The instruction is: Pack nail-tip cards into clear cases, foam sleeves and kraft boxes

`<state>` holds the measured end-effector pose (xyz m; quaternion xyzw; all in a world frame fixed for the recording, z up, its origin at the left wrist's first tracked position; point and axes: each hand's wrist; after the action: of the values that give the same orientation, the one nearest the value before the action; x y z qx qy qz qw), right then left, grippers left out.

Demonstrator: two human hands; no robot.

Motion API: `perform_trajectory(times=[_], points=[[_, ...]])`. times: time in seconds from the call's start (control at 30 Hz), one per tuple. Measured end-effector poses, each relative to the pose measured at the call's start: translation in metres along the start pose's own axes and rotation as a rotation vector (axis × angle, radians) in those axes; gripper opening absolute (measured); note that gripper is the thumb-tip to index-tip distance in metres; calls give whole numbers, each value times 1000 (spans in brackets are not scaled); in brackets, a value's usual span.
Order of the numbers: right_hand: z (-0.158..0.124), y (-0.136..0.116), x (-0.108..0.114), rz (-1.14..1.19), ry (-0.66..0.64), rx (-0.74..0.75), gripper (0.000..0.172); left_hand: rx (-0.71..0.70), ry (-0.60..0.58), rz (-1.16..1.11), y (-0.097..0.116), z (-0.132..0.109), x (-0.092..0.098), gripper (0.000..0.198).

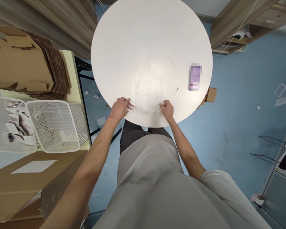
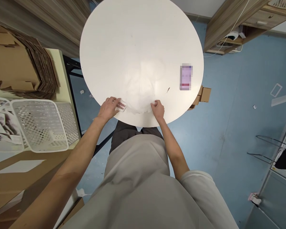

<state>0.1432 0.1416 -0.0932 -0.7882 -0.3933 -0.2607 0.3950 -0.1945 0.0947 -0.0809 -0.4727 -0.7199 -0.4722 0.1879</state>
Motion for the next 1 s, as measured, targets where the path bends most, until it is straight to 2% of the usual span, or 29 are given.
perform_trajectory(times=[0.13,0.2,0.37,0.47,0.53,0.63,0.73,0.87,1.0], points=[[-2,8,2,17,17,8,19,126,120,-39,3,-10,6,54],[-2,12,4,20,26,9,17,152,166,-72,6,-13,6,58],[-2,19,8,19,33,12,16,111,39,-74,25,-16,-17,83],[-2,22,8,16,40,12,16,152,20,-60,35,-23,-35,80],[-3,22,9,16,38,15,16,176,64,-91,37,-28,-41,76],[-4,23,10,13,36,19,16,173,219,-178,38,-28,-37,83],[-5,25,12,14,45,9,17,43,308,-258,46,-11,-25,83],[-3,30,18,16,62,-13,19,-196,177,-289,70,28,-24,69],[-1,35,25,11,69,-43,19,-249,62,-271,87,56,-43,65]])
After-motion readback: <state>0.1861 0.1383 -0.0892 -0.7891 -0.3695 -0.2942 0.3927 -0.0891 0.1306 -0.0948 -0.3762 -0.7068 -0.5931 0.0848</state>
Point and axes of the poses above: each hand's wrist, its own z-axis towards the middle knuckle, its own x-axis out of the back of the hand, y = z × x, and after that the axes turned 11 degrees about -z, right-handed
